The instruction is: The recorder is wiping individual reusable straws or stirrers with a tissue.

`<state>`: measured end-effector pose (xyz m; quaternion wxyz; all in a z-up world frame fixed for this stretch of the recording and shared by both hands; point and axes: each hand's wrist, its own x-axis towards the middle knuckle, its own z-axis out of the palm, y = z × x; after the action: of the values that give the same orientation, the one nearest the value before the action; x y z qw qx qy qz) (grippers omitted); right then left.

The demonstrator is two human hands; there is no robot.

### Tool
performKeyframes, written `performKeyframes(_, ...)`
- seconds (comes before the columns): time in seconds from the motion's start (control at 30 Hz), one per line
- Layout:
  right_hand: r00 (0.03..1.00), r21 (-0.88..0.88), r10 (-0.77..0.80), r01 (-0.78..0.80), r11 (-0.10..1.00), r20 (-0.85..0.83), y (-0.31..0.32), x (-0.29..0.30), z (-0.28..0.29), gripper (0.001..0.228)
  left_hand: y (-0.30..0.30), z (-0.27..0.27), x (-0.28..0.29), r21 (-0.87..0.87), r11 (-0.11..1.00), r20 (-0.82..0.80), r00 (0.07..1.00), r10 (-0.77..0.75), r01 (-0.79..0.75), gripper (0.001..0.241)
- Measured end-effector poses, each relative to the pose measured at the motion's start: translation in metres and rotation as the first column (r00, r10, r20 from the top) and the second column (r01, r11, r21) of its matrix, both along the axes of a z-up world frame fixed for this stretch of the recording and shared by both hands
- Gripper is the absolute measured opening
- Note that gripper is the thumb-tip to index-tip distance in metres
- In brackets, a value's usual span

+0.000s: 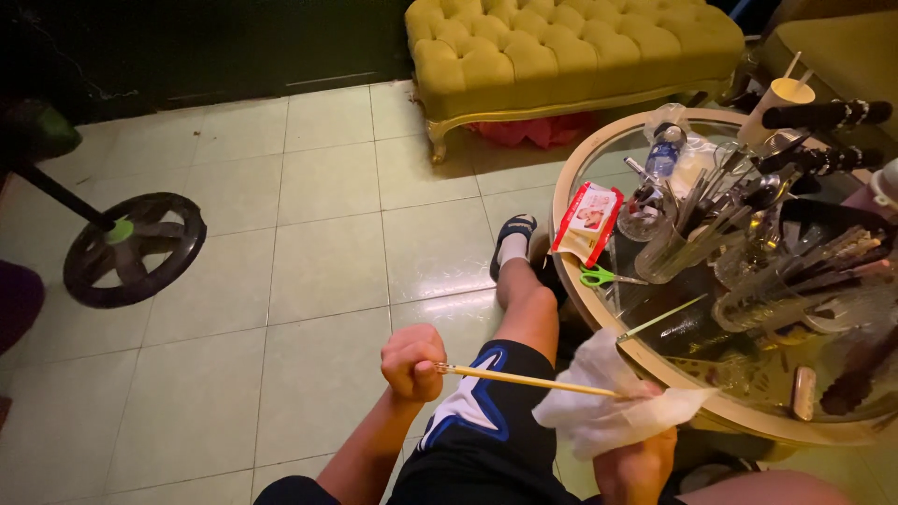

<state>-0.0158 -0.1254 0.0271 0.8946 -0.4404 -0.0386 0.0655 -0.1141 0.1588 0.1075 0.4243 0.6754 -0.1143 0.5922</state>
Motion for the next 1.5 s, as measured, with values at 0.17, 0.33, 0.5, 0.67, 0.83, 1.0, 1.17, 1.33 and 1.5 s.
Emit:
performKeyframes(0.17, 0.999, 0.074, 0.021, -0.018, 0.997, -0.036, -0.001, 0.004, 0.004, 0.024, 0.001, -0.01, 0.004, 0.012, 1.0, -0.038, 0.999, 0.002, -0.002, 0.059)
performKeyframes(0.33, 0.997, 0.114, 0.007, 0.002, 0.993, -0.072, -0.002, 0.007, 0.017, 0.022, 0.0, -0.017, 0.01, -0.061, 0.997, -0.025, 0.998, -0.052, 0.051, 0.058)
performKeyframes(0.5, 0.997, 0.105, -0.013, 0.02, 0.994, -0.072, 0.005, 0.009, 0.034, 0.022, -0.005, -0.028, 0.014, -0.154, 0.984, -0.097, 0.989, -0.108, 0.092, 0.057)
performKeyframes(0.67, 0.993, 0.123, 0.005, 0.009, 0.992, -0.119, 0.002, 0.012, 0.018, 0.021, -0.017, -0.039, 0.017, -0.143, 0.98, -0.266, 0.948, -0.172, 0.138, 0.05)
performKeyframes(0.83, 0.996, 0.133, -0.076, 0.08, 0.988, -0.038, -0.011, 0.022, -0.042, 0.036, -0.043, -0.032, 0.039, -0.052, 0.971, -0.499, 0.836, -0.228, 0.234, 0.029)
performKeyframes(1.0, 0.982, -0.033, -0.172, 0.17, 0.985, -0.077, -0.046, 0.063, -0.062, 0.03, -0.064, -0.038, 0.072, 0.013, 0.945, -0.701, 0.677, -0.224, 0.326, 0.016)
performKeyframes(1.17, 0.893, -0.216, -0.447, 0.448, 0.867, 0.057, -0.091, 0.114, -0.06, 0.018, -0.08, -0.046, 0.105, 0.055, 0.918, -0.732, 0.642, -0.231, 0.393, 0.014)
performKeyframes(1.33, 0.859, -0.3, -0.398, 0.491, 0.818, 0.322, -0.121, 0.149, -0.077, 0.017, -0.096, -0.048, 0.128, -0.045, 0.869, -0.842, 0.45, -0.298, 0.492, 0.017)
performKeyframes(1.5, 0.896, -0.155, -0.442, 0.441, 0.884, 0.029, -0.133, 0.153, -0.099, 0.017, -0.106, -0.076, 0.148, -0.105, 0.849, -0.864, 0.376, -0.335, 0.517, 0.021)
